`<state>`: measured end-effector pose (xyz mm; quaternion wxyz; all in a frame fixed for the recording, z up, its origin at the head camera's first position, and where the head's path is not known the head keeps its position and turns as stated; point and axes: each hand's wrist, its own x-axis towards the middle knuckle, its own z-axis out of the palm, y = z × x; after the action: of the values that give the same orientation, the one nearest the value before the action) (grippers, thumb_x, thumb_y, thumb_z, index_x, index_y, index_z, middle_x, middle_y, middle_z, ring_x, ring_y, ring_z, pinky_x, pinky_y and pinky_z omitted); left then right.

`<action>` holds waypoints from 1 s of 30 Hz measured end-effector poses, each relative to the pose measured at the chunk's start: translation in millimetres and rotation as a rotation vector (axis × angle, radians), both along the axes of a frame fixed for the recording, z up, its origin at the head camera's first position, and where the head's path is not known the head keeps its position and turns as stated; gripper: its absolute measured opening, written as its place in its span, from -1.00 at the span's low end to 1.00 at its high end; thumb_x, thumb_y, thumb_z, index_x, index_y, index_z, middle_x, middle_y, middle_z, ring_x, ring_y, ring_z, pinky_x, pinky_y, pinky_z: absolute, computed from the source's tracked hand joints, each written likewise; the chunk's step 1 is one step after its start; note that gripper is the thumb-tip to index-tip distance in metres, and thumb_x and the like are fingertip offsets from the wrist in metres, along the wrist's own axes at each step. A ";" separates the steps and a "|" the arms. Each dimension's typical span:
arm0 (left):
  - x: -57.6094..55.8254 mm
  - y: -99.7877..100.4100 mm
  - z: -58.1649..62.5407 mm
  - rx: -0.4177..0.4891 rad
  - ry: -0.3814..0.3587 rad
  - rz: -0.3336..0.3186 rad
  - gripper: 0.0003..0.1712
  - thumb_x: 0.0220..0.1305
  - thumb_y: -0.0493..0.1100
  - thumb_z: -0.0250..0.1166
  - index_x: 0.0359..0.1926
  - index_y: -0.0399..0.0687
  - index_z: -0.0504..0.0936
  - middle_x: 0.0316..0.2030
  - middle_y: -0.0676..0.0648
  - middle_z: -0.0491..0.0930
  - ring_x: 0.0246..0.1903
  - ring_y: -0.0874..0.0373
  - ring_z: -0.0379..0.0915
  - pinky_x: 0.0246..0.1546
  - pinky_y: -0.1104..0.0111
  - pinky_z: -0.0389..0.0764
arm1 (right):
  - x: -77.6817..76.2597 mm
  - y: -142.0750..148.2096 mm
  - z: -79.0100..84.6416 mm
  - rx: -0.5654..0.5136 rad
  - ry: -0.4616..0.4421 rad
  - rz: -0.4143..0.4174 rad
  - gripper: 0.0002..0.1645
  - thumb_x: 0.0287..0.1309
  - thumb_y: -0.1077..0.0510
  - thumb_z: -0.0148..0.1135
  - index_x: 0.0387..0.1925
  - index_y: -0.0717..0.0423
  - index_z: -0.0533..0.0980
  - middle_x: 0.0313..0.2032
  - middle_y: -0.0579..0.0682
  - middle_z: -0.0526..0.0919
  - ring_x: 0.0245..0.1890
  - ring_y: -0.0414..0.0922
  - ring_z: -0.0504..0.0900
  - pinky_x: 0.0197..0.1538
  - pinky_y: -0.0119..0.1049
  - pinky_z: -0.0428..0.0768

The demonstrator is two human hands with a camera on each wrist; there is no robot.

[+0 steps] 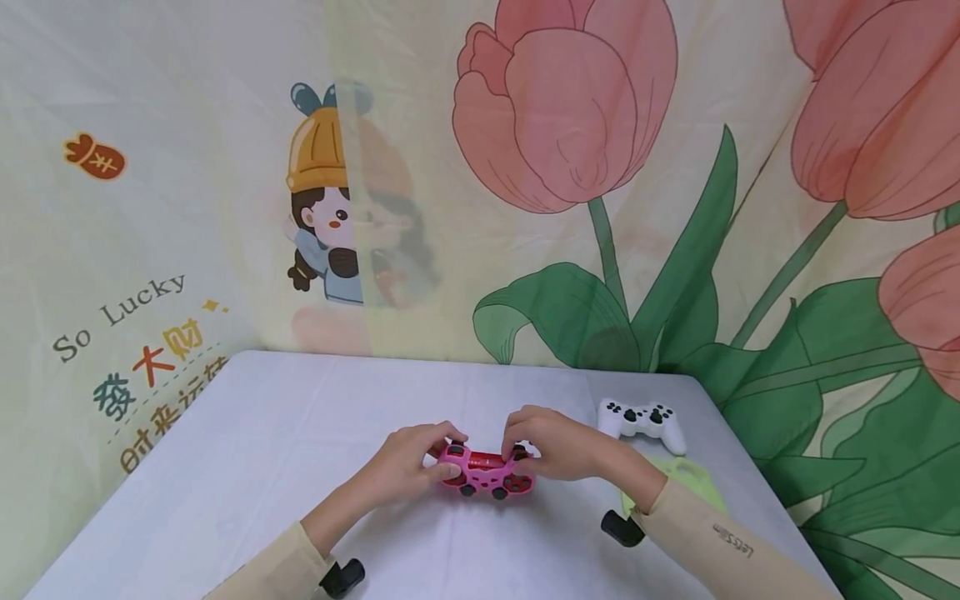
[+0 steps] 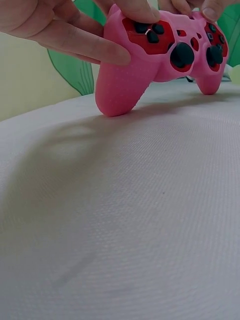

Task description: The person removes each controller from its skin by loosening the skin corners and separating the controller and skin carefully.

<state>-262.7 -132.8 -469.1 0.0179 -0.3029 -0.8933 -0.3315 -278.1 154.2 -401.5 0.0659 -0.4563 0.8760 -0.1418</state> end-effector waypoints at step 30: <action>-4.6 -1.0 -6.9 0.006 -0.022 0.006 -0.55 0.35 -0.06 0.50 0.22 0.17 0.64 -0.18 0.21 0.76 -0.07 0.27 0.71 0.11 -0.03 0.59 | 5.2 4.5 -14.5 -0.192 -0.105 -0.138 -0.80 0.23 0.27 0.54 -0.29 -0.06 0.65 -0.37 -0.27 0.62 -0.32 -0.29 0.54 -0.22 -0.39 0.60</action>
<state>-267.3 -133.8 -476.0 0.0100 -0.2965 -0.8934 -0.3374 -272.9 158.7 -416.0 0.0577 -0.3913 0.8830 -0.2528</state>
